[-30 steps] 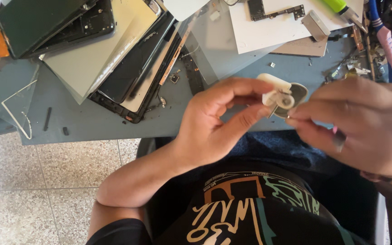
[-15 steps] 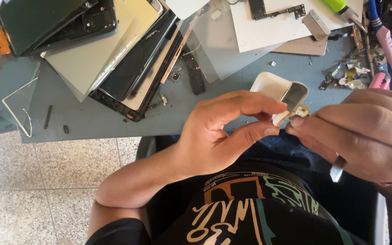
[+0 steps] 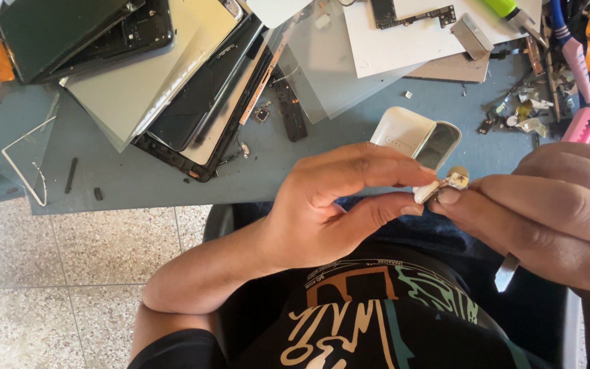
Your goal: The person cleans a small black component with a white wipe, then uses a green-handled screwdriver to adjust it. They open a white wireless earbud case, remove an earbud, and use a pink tool to clean its interior. The person places the earbud back into the case and continues to clean and adjust the components.
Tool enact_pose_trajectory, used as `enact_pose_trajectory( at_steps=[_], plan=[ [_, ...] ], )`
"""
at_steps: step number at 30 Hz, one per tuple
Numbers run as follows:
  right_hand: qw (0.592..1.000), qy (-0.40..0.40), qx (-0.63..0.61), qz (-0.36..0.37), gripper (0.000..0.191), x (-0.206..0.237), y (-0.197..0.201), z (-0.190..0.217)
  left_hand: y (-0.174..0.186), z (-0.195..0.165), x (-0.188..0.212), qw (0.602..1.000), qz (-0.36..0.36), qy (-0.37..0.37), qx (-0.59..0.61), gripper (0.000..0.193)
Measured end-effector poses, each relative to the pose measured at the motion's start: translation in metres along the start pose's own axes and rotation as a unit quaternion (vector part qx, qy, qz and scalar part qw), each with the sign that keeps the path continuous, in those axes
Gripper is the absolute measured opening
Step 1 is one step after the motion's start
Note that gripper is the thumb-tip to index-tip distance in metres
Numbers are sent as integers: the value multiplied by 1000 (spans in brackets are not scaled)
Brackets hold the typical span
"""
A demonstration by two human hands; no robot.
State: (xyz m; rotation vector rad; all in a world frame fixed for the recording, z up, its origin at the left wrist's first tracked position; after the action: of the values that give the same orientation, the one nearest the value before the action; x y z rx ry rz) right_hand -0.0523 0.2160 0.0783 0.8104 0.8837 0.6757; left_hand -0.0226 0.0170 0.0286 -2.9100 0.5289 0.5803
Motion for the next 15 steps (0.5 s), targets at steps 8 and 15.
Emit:
enact_pose_trajectory(
  at_steps=[8,15],
  plan=[
    [995,81,13,51,34,3,2,-2,-1,3,3,999,6,12,40,22],
    [994,96,8,48,34,2,1,-2,1,3,2,1000,9,4,10,23]
  ],
)
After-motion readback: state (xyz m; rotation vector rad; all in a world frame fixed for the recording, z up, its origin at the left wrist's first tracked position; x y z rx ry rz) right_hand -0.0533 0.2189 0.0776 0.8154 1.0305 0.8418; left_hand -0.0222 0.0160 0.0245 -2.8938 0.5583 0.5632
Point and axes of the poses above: each hand's wrist, its own x-axis away from the middle knuckle, its own y-axis out of the back of the hand, z = x × y, the point moved 5 cm from there along -x, towards the middle knuckle, and after that the axes turned 8 degrees about -y, right-handed, at the moved point
